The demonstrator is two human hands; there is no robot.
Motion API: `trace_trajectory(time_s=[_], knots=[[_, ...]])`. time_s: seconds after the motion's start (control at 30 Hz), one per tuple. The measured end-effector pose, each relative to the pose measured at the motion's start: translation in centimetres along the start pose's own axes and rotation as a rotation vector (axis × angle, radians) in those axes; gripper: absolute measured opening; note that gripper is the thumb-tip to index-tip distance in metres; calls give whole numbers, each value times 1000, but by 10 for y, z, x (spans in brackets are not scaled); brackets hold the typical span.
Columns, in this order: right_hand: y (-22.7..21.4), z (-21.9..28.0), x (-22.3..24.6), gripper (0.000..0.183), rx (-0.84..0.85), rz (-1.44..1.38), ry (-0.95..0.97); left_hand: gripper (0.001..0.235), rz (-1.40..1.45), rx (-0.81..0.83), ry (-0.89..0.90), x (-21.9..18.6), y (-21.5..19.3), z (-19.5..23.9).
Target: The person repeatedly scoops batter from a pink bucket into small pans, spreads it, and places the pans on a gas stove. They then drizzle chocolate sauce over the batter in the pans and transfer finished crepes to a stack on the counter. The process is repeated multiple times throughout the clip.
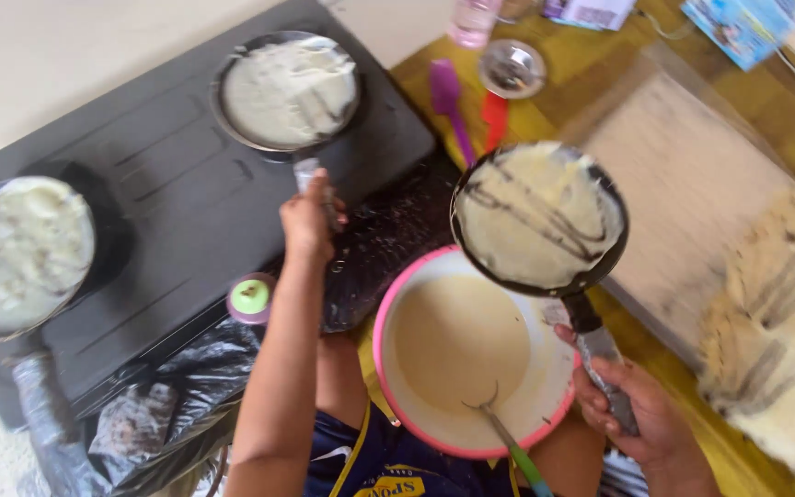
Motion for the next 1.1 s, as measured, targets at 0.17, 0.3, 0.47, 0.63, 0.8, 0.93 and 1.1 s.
trace_trajectory(time_s=[0.17,0.3,0.47,0.63,0.8,0.93,1.1], knots=[[-41,87,-58,62,-60,-385,-77,30,24,-64,-166,0,-6,15],[-89,153,-56,64,-200,-417,-251,43,43,0,-164,-20,11,42],[-195,239,-9,17,-1109,325,-59,106,245,187,-316,46,7,95],[-264,252,36,82,-1530,1616,627,116,38,383,-746,196,-8,213],[-286,242,27,78,-1600,1926,424,97,-154,292,-847,188,10,267],[-271,247,51,80,-1627,1933,373,75,-228,265,-871,189,27,281],[-166,212,101,50,-1414,1532,-103,54,-482,448,-627,173,111,305]])
Point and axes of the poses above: each hand's wrist, its own z-axis away from the middle knuckle, its own y-axis out of the palm, x = y × z, the point moved 10 cm from there along -z, towards the middle knuckle, and after that the axes turned 14 degrees about x, right-handed, at the moved point
